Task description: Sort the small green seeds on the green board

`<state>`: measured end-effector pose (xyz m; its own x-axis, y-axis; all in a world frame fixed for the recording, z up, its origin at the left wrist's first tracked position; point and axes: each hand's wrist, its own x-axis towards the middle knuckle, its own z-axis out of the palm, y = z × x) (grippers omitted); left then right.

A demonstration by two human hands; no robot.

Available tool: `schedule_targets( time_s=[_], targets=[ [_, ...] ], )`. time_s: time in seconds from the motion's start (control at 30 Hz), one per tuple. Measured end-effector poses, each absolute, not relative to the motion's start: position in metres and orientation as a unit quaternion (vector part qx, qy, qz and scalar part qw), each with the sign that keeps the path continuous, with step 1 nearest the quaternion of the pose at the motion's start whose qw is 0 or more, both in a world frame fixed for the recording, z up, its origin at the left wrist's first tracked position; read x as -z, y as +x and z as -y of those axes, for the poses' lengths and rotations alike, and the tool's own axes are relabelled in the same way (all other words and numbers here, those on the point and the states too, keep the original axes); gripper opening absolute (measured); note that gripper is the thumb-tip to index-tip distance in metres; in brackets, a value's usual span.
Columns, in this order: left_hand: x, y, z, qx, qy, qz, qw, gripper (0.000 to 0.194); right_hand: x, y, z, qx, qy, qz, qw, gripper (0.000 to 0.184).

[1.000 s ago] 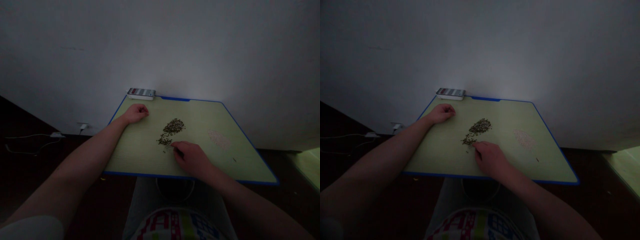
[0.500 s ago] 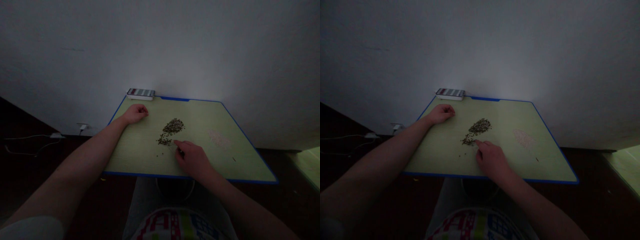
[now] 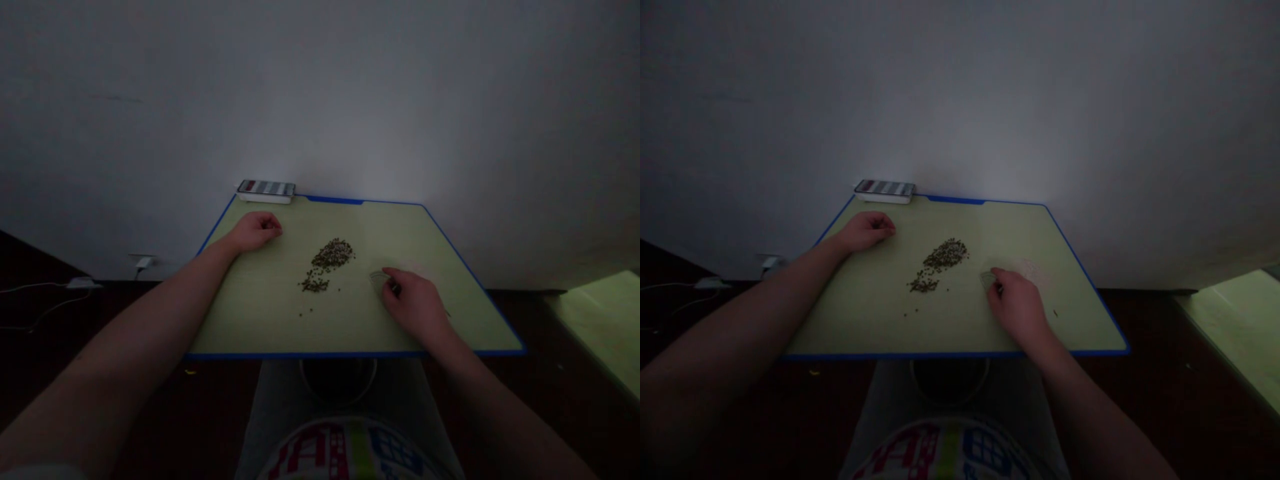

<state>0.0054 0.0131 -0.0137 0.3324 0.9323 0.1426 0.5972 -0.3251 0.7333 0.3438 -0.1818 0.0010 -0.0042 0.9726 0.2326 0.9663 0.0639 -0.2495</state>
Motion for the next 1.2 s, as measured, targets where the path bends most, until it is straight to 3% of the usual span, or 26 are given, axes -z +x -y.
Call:
schedule_targets(
  time_s=[0.3,0.63,0.93,1.2],
  targets=[
    [0.017,0.003,-0.017,-0.290,0.771,-0.494,0.279,0.023,-0.006,0.388,0.173,0.015,-0.733,0.653,0.192,0.040],
    [0.012,0.006,-0.011,-0.290,0.759,-0.507,0.288,0.023,-0.008,0.330,0.184,-0.103,-0.601,0.765,0.205,0.041],
    [0.011,0.007,-0.010,-0.289,0.756,-0.504,0.300,0.022,-0.008,0.302,0.176,-0.109,-0.578,0.788,0.182,0.041],
    [0.011,0.006,-0.010,-0.289,0.759,-0.503,0.295,0.019,-0.006,0.311,0.163,-0.058,-0.641,0.743,0.182,0.041]
  ],
)
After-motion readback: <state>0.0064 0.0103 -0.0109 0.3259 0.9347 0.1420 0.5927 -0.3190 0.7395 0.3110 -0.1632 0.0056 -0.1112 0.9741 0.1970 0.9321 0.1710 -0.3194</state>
